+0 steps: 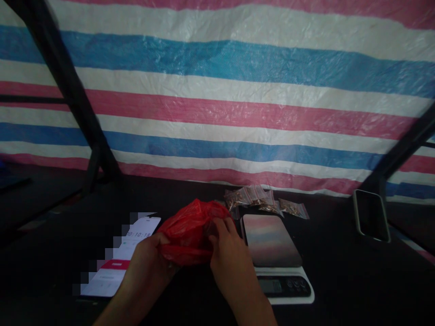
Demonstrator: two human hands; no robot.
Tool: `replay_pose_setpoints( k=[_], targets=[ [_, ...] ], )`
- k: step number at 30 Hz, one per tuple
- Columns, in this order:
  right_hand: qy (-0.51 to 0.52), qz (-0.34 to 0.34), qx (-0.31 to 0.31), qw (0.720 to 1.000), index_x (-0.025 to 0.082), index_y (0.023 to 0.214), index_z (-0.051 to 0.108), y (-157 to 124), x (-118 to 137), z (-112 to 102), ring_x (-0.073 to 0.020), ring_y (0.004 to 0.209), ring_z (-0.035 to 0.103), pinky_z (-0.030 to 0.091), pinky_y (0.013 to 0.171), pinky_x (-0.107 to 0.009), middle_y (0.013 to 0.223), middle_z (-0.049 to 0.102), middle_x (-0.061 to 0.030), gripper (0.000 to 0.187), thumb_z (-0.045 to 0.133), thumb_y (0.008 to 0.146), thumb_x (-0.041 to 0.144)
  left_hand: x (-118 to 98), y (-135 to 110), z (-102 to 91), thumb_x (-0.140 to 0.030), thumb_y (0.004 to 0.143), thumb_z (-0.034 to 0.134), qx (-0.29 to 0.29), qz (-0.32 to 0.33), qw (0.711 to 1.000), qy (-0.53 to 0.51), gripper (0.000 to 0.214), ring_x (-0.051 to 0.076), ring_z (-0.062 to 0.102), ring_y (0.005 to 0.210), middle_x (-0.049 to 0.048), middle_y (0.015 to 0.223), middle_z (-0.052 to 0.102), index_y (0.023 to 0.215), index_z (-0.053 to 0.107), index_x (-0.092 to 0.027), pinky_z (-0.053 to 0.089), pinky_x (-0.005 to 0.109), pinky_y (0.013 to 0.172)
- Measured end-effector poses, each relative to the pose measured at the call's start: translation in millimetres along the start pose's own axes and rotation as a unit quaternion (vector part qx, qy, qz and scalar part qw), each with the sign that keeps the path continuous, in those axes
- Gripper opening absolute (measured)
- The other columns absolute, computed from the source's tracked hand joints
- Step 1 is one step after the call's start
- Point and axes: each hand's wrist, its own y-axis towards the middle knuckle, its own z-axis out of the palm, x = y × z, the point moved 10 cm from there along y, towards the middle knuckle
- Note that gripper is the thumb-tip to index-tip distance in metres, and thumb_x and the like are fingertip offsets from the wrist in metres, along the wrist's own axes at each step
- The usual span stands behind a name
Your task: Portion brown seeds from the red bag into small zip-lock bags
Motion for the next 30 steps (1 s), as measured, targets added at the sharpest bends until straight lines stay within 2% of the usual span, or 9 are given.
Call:
replay_pose_setpoints(
  k=[3,6,11,17,20,24,26,28,30],
  targets=[
    [-0.003,-0.002,-0.001,1.0,0.023,0.139,0.061,0,-2,2,-0.0303,0.115,0.074,0.06,0.088,-0.041,0.147,0.061,-0.0137,0.042,0.05,0.101,0.009,0,2,2.7,0.002,0.056,0.055,0.027,0.005,0.999,0.02,0.023,0.014,0.05,0.037,-0.0021,0.05,0.053,0.059,0.056,-0.02,0.047,0.023,0.037],
    [0.044,-0.021,-0.006,0.999,0.023,0.132,0.065,0,-2,1,-0.029,0.116,0.073,0.058,0.092,-0.04,0.139,0.065,-0.0104,0.045,0.05,0.095,0.001,1,6,1.6,0.001,0.055,0.057,0.033,0.005,0.999,0.03,0.025,0.014,0.049,0.035,-0.0026,0.045,0.05,0.054,0.05,-0.022,0.047,0.024,0.035],
    [0.158,-0.058,-0.034,0.985,0.026,0.12,0.069,1,-6,-7,-0.0225,0.116,0.071,0.051,0.104,-0.035,0.124,0.072,-0.0041,0.056,0.049,0.082,-0.01,-3,7,0.1,0.003,0.055,0.056,0.039,0.022,0.998,0.033,0.025,0.015,0.056,0.04,-0.0009,0.05,0.059,0.063,0.059,-0.021,0.051,0.022,0.039],
    [0.167,-0.065,-0.029,0.983,0.024,0.118,0.07,0,-5,-6,-0.0233,0.115,0.071,0.051,0.104,-0.036,0.122,0.074,-0.0051,0.05,0.05,0.084,-0.007,-5,5,1.4,0.002,0.062,0.054,0.044,0.032,0.997,0.049,0.024,0.014,0.051,0.037,-0.002,0.05,0.058,0.069,0.062,-0.02,0.048,0.024,0.038],
    [0.138,-0.066,-0.012,0.988,0.025,0.116,0.07,-2,0,-6,-0.0236,0.112,0.072,0.052,0.099,-0.036,0.119,0.074,-0.0044,0.049,0.048,0.085,-0.006,-12,7,0.7,0.002,0.069,0.055,0.046,0.057,0.995,0.072,0.025,0.017,0.06,0.044,-0.0004,0.059,0.065,0.08,0.067,-0.018,0.054,0.026,0.044],
    [0.043,-0.027,0.01,0.999,0.023,0.121,0.066,-2,-3,-5,-0.028,0.11,0.073,0.055,0.088,-0.038,0.128,0.07,-0.0079,0.052,0.048,0.083,-0.007,-28,8,-9.8,0.001,0.08,0.064,0.003,0.139,0.981,0.132,0.031,0.017,0.071,0.058,-0.0022,0.073,0.073,0.101,0.068,-0.02,0.059,0.024,0.055],
    [0.018,-0.008,0.009,1.0,0.022,0.122,0.063,-1,-5,-5,-0.0302,0.112,0.072,0.056,0.085,-0.039,0.131,0.068,-0.0099,0.049,0.049,0.083,-0.006,-29,5,-13.9,-0.003,0.079,0.075,-0.022,0.162,0.969,0.183,0.035,0.02,0.074,0.063,-0.0017,0.079,0.075,0.106,0.067,-0.023,0.06,0.026,0.054],
    [0.015,0.003,0.007,1.0,0.02,0.123,0.061,-1,-5,-6,-0.031,0.115,0.071,0.056,0.088,-0.04,0.133,0.067,-0.0117,0.047,0.051,0.084,-0.005,-26,0,-12.5,-0.009,0.074,0.086,-0.035,0.18,0.948,0.262,0.049,0.026,0.078,0.069,0.0019,0.09,0.078,0.114,0.064,-0.026,0.06,0.029,0.047],
    [0.023,0.002,0.011,1.0,0.019,0.123,0.061,-1,-4,-4,-0.0304,0.116,0.071,0.055,0.091,-0.04,0.132,0.067,-0.012,0.048,0.05,0.083,-0.006,-21,-5,-6.2,-0.012,0.069,0.089,-0.023,0.189,0.931,0.311,0.064,0.03,0.08,0.077,0.0054,0.104,0.079,0.123,0.059,-0.029,0.06,0.032,0.045]
  ],
)
